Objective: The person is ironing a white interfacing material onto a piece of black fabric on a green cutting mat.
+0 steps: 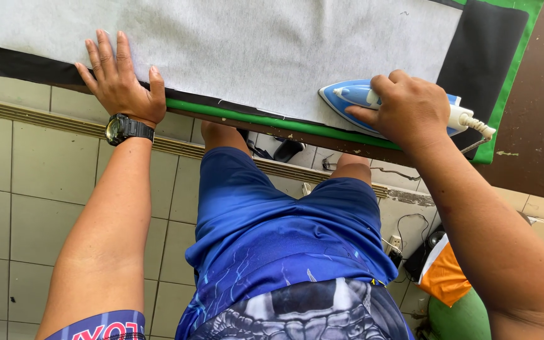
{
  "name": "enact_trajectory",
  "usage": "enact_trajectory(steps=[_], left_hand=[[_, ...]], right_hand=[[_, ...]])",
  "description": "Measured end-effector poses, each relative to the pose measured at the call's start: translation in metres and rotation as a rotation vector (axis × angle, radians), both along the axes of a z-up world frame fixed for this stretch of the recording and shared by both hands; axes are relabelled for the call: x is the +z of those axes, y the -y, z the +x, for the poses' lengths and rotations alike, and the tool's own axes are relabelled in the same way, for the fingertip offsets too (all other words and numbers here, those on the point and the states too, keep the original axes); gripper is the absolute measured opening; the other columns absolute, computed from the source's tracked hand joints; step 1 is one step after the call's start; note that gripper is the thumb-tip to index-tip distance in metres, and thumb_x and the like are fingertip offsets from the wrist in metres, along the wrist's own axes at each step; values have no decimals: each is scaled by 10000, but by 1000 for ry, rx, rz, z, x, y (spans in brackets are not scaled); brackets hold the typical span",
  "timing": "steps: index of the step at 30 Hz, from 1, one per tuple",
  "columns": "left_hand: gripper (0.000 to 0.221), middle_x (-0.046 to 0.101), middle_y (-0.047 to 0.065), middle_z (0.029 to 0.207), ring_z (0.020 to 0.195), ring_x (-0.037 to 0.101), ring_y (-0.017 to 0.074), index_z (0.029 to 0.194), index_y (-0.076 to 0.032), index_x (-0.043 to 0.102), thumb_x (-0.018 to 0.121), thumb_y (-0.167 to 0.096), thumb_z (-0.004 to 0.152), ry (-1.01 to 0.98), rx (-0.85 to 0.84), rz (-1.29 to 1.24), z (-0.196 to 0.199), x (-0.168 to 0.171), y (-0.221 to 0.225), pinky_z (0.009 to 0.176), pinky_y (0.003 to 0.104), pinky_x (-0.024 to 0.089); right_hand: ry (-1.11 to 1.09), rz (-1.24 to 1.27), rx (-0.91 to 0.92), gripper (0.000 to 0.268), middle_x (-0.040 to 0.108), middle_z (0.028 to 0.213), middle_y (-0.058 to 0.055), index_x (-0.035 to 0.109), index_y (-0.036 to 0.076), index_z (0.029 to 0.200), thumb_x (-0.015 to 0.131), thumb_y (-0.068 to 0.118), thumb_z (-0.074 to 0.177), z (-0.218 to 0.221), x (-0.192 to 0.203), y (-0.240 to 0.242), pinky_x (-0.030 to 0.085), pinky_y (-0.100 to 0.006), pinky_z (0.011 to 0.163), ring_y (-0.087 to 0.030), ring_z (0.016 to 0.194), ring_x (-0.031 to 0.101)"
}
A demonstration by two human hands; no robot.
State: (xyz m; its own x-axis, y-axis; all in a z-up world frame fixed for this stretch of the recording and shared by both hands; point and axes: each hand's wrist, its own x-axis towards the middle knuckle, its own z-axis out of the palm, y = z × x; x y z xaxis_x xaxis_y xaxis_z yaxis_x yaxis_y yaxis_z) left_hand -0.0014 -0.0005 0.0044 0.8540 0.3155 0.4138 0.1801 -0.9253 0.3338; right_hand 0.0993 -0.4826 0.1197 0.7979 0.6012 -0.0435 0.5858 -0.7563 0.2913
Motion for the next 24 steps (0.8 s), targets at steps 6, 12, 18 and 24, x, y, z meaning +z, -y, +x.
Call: enact_trajectory(steps=[6,12,18,24], left_hand=[[709,433,236,1577,1468,325,461,1533,-13,577,523,-447,974,-1,6,-14,-1,-1,2,1147,725,157],[710,441,237,1570,1466,328,459,1520,-2,594,505,-454,980,29,12,-8,0,0,1,1150,720,149],[714,438,227,1574,1469,330,455,1521,-16,593,505,-468,974,26,18,-16,0,-3,2,1151,718,155],[699,450,226,1569,1467,341,456,1513,-25,591,524,-454,965,35,23,-16,1,-3,3,1156,711,156]], right_hand=[[-42,0,-18,646,630,811,-14,696,206,950,632,849,937,-6,-1,-10,423,-425,414,-302,589,656],[-11,52,22,636,625,799,-16,696,190,942,658,824,943,-11,0,-36,436,-402,421,-285,560,623],[-37,75,2,638,621,801,-31,700,184,940,664,821,925,-16,-2,-58,453,-423,417,-298,571,629],[-14,118,19,635,609,780,-33,683,179,914,685,813,901,-17,-7,-84,433,-431,400,-316,556,625]])
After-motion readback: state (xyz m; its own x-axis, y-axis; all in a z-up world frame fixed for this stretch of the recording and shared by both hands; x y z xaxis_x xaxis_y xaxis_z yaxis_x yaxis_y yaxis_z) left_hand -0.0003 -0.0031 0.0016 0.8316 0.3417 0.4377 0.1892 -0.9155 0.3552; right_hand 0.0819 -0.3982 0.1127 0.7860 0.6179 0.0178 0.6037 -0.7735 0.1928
